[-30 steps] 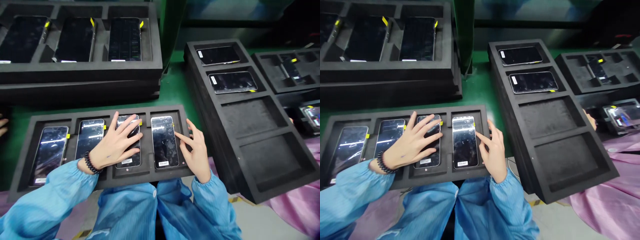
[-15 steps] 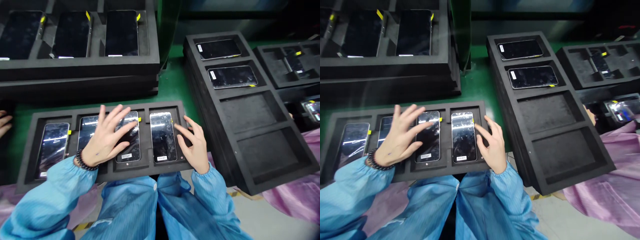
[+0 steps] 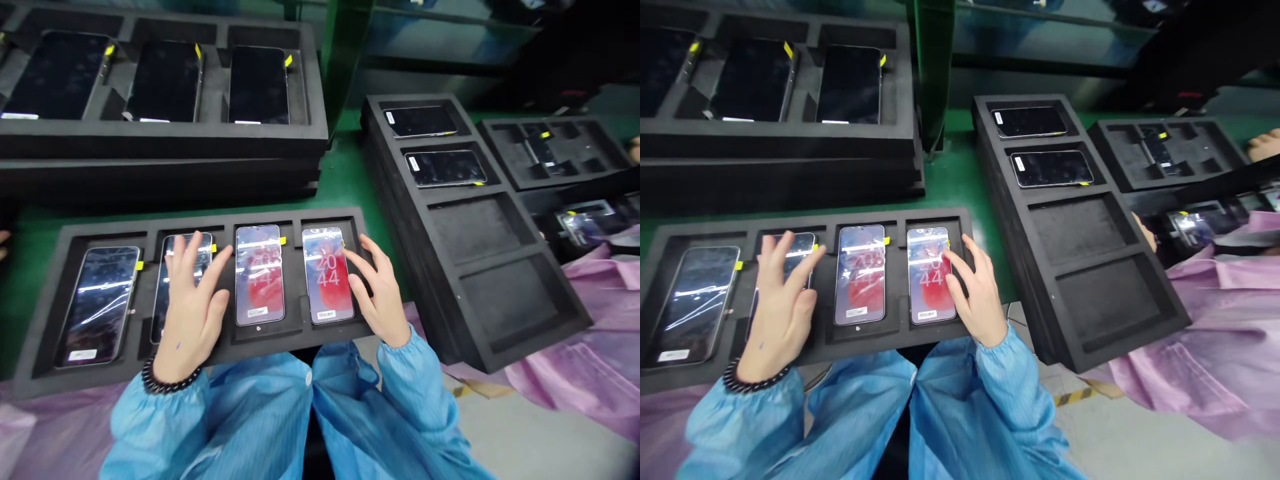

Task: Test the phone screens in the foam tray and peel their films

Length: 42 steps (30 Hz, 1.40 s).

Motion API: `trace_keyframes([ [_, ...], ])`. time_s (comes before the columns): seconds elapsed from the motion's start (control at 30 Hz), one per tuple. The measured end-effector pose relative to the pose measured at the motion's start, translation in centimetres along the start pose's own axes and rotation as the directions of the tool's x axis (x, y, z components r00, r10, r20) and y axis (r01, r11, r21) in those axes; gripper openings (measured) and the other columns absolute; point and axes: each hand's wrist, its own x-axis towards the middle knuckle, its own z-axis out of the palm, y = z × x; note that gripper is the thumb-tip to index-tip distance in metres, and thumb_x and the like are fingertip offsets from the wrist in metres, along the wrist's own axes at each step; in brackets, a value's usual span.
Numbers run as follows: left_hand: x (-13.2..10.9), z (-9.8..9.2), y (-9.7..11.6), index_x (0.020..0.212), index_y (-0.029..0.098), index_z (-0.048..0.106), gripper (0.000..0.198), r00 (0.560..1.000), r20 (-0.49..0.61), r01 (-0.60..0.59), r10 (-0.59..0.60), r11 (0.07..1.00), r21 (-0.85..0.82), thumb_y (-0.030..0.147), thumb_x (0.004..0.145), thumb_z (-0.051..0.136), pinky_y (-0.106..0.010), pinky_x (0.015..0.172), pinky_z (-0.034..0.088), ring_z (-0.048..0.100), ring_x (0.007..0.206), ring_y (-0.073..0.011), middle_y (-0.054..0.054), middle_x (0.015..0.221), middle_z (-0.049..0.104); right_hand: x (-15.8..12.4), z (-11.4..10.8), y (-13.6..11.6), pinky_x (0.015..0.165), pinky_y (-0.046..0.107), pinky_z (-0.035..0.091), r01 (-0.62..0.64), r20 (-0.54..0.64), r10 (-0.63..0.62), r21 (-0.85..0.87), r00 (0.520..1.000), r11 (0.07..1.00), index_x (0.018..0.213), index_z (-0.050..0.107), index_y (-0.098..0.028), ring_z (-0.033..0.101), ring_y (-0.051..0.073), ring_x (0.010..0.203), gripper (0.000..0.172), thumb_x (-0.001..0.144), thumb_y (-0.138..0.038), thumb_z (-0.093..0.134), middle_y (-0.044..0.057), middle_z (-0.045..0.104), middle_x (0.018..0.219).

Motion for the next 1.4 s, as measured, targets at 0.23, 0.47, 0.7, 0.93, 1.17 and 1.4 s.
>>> trace_keyframes([
  [0.23,-0.5,-1.0,0.1,0.156,0.043,0.039,0.058,0.985,0.112,-0.133,0.129,0.991,0.028,0.024,0.102,0.044,-0.072,0.129,0.000,-0.001,0.162,-0.0395,0.005,0.175,0.005,-0.3,-0.3,0.3,0.116,0.054,0.047,0.113,-0.062,-0.113,-0.009,0.992,0.994,0.131,0.071,-0.025,0.052,0.029,0.142,0.034,0.102,-0.027,0.052,0.014,0.046,0.159],
  [0.47,-1.1,-0.7,-0.9,0.156,0.055,0.031,0.071,0.932,0.151,-0.332,0.331,0.943,-0.017,0.020,0.097,0.047,-0.085,0.120,0.010,0.005,0.160,-0.0476,0.004,0.174,0.014,0.5,-1.2,-0.2,0.125,0.061,0.029,0.400,0.182,-0.384,-0.059,0.905,0.915,0.099,0.083,-0.033,0.050,0.028,0.143,0.023,0.098,-0.037,0.060,0.006,0.058,0.152],
  [0.7,-0.4,-0.1,-1.1,0.164,0.044,0.010,0.069,0.984,0.166,-0.074,0.065,0.996,0.049,0.027,0.103,0.038,-0.085,0.118,0.020,-0.003,0.160,-0.0464,-0.001,0.175,-0.012,0.2,-0.5,0.4,0.127,0.062,0.026,0.082,0.119,-0.065,-0.144,0.991,0.986,0.159,0.040,-0.025,0.030,0.030,0.156,0.060,0.107,-0.053,0.032,0.014,0.036,0.167],
  [0.93,-0.7,0.0,-1.0,0.162,0.050,0.015,0.064,0.993,0.118,0.011,-0.011,1.000,0.002,0.028,0.105,0.035,-0.076,0.126,0.011,-0.006,0.162,-0.0385,0.008,0.175,-0.010,0.1,-0.4,0.4,0.126,0.058,0.032,0.049,0.109,-0.041,-0.067,0.993,0.997,0.162,0.029,-0.027,0.031,0.029,0.155,0.059,0.108,-0.046,0.037,0.014,0.033,0.167],
  [1.17,1.1,-1.3,1.2,0.161,0.052,0.012,0.066,0.992,0.107,-0.070,0.065,0.997,0.043,0.029,0.105,0.037,-0.076,0.127,0.003,-0.006,0.162,-0.0391,0.010,0.175,-0.009,2.5,-0.5,-0.3,0.125,0.054,0.035,0.055,0.099,-0.048,-0.075,0.994,0.996,0.156,0.043,-0.020,0.038,0.028,0.151,0.054,0.108,-0.045,0.035,0.015,0.042,0.162],
  [1.4,2.6,-2.1,1.9,0.162,0.051,0.012,0.069,0.989,0.101,-0.122,0.110,0.985,0.121,0.027,0.103,0.040,-0.081,0.125,0.003,-0.002,0.161,-0.0443,0.008,0.175,-0.008,2.8,-0.6,-0.6,0.127,0.066,0.022,0.198,0.158,-0.174,-0.150,0.972,0.969,0.141,0.061,-0.025,0.035,0.030,0.154,0.043,0.107,-0.042,0.041,0.014,0.039,0.165],
])
